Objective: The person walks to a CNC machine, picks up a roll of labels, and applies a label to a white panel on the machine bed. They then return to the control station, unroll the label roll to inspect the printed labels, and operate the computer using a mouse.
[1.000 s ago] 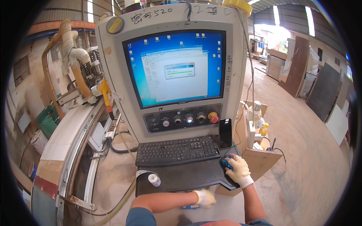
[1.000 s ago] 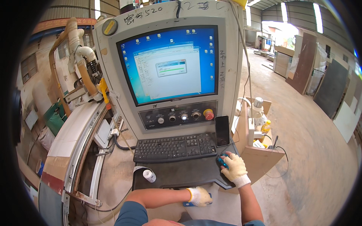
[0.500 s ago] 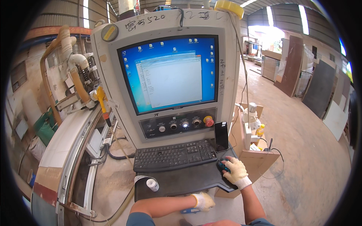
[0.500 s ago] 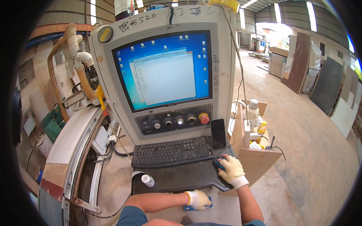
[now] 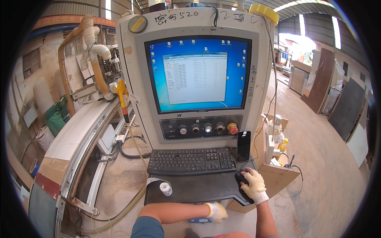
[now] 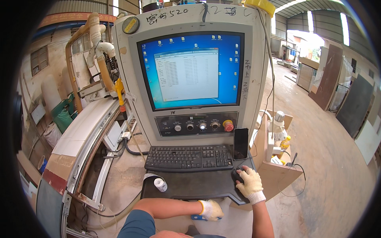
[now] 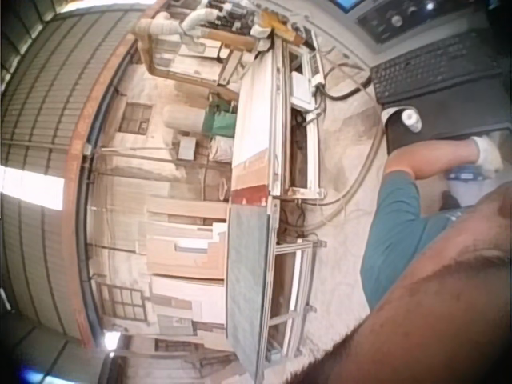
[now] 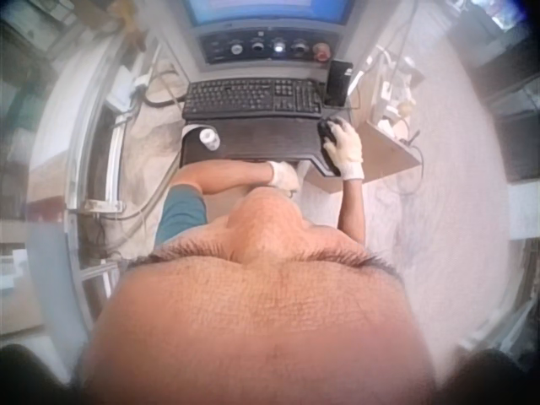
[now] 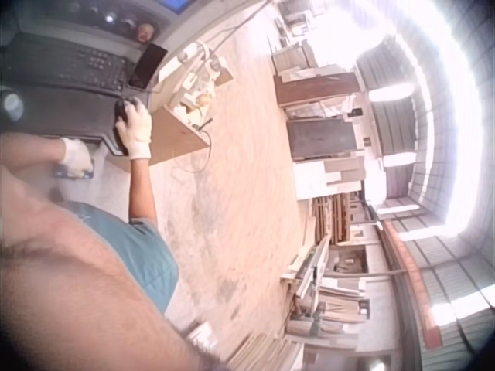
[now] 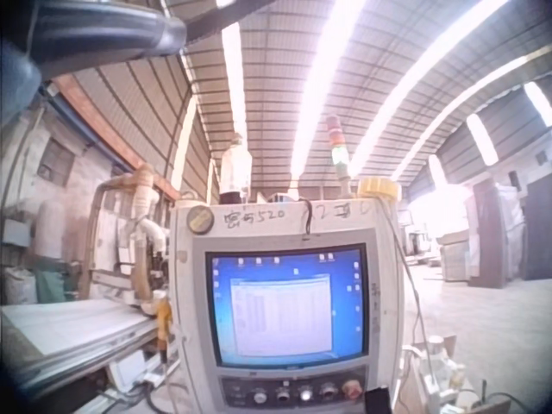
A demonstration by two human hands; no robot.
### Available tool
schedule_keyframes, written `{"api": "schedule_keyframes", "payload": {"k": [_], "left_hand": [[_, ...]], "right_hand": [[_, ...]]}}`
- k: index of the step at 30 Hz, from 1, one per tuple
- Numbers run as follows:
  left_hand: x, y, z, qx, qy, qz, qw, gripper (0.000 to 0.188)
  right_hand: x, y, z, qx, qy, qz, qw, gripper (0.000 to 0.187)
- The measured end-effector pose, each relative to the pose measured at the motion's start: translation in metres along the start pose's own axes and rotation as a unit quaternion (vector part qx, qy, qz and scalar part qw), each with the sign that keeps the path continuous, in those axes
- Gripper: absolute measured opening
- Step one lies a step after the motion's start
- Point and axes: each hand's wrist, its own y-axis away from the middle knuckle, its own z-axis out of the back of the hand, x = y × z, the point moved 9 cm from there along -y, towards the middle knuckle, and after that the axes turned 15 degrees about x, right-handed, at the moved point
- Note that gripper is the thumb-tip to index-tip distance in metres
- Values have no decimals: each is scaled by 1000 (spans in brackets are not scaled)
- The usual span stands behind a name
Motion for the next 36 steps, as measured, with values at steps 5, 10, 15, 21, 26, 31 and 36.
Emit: {"api": "schedule_keyframes", "payload": {"k": [5,10,15,21,26,31,36], "left_hand": [[1,-2,-2,13,2,9,1000,35],[1,-2,-2,0,0,-10,1000,31],[2,-4,-3,15,-2,4,1000,36],[1,-4,-2,8,-4,0,1000,35],[5,-5,-2,-4,-18,-3,1000,35],[6,-3,3,-13,-11,-12,1000,34],[9,1,4,3,-12,9,1000,34]], "right_hand": [[-1,1,-1,0,0,8,1000,50],[0,-1,-2,11,10,5,1000,49],[3,0,0,14,9,11,1000,49],[2,1,4,-6,3,-2,1000,49],[1,-3,-4,-1,-11,-14,1000,51],[6,-4,-6,1,-10,26,1000,52],[7,-1,-3,0,-1,36,999,50]]}}
